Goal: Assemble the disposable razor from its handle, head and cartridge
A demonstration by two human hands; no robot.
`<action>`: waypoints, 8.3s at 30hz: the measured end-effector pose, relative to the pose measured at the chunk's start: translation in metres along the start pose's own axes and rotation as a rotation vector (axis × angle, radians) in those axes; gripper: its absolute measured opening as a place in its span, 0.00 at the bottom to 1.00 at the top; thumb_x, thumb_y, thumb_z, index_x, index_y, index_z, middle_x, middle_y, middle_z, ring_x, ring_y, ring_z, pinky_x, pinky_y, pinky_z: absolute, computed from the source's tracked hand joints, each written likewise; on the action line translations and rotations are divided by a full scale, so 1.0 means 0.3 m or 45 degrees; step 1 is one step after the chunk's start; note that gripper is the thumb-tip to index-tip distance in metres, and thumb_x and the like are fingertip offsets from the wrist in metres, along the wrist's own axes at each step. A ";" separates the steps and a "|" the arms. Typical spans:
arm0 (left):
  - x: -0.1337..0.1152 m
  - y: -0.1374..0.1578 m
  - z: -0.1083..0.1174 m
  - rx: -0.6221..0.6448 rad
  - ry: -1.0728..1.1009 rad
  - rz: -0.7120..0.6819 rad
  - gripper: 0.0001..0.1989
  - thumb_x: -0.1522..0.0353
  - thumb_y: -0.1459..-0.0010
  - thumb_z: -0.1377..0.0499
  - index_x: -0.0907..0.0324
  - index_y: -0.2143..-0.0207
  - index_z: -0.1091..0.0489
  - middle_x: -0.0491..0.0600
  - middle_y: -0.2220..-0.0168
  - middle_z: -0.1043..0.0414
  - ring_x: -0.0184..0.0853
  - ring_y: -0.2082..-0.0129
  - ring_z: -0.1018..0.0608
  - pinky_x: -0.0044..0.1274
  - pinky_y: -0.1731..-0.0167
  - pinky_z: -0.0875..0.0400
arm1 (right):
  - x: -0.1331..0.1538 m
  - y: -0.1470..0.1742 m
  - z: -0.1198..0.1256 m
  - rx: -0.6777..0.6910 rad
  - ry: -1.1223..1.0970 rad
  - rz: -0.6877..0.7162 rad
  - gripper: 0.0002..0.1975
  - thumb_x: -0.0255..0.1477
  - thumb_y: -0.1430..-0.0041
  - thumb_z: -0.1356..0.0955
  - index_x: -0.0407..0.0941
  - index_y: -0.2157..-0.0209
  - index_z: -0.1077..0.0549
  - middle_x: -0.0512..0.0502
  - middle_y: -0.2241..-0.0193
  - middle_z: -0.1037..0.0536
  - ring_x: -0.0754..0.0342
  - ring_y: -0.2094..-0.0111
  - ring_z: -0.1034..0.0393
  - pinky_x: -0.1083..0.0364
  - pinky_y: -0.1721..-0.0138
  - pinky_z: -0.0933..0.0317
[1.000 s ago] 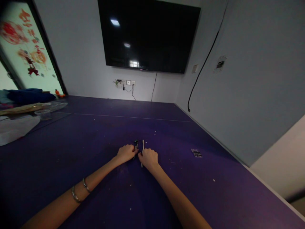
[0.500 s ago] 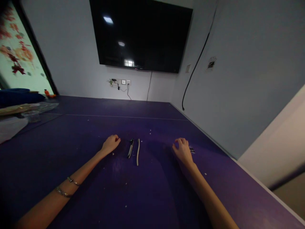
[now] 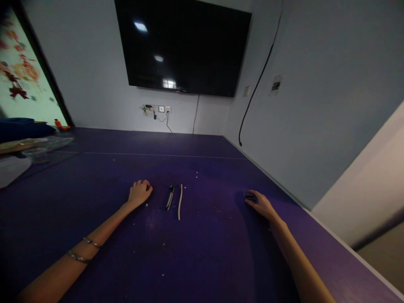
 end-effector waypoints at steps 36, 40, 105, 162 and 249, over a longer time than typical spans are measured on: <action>-0.039 0.040 -0.019 -0.083 -0.068 -0.060 0.15 0.64 0.41 0.54 0.62 0.58 0.36 0.58 0.56 0.37 0.44 0.55 0.35 0.33 0.58 0.42 | 0.834 -0.050 -0.344 0.027 -0.092 0.481 0.27 0.46 0.54 0.31 0.48 0.53 0.33 0.42 0.59 0.27 0.44 0.56 0.34 0.47 0.58 0.42; -0.039 0.039 -0.019 -0.094 -0.075 -0.065 0.14 0.64 0.41 0.54 0.62 0.57 0.36 0.58 0.56 0.36 0.44 0.55 0.35 0.32 0.58 0.41 | 0.844 -0.042 -0.335 0.005 -0.074 0.511 0.26 0.46 0.53 0.32 0.48 0.54 0.32 0.43 0.60 0.27 0.45 0.57 0.34 0.47 0.59 0.41; -0.036 0.019 -0.076 -0.024 -0.054 -0.141 0.21 0.66 0.40 0.56 0.63 0.47 0.38 0.59 0.43 0.40 0.46 0.42 0.40 0.38 0.48 0.45 | 0.349 -0.137 -0.257 -0.072 0.266 0.154 0.23 0.40 0.42 0.42 0.45 0.50 0.30 0.39 0.47 0.32 0.42 0.44 0.42 0.42 0.47 0.47; -0.374 0.083 -0.025 0.304 0.110 -0.244 0.18 0.63 0.42 0.53 0.64 0.67 0.26 0.62 0.64 0.26 0.48 0.60 0.24 0.35 0.61 0.33 | 0.375 -0.123 -0.244 -0.024 0.338 0.148 0.23 0.38 0.40 0.43 0.43 0.49 0.31 0.37 0.47 0.33 0.44 0.45 0.41 0.46 0.47 0.46; -0.347 0.106 0.140 0.487 1.852 -0.077 0.10 0.70 0.54 0.38 0.61 0.69 0.36 0.48 0.72 0.27 0.32 0.72 0.24 0.23 0.73 0.32 | 1.052 0.091 -0.321 0.329 0.288 0.238 0.21 0.42 0.42 0.41 0.43 0.69 0.24 0.40 0.69 0.22 0.48 0.67 0.26 0.55 0.69 0.39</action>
Point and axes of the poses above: each hand's wrist, its own y-axis away from the middle knuckle, its own z-axis out of the back of the hand, x = y × z, the point moved 8 cm from there along -y, towards the middle knuckle
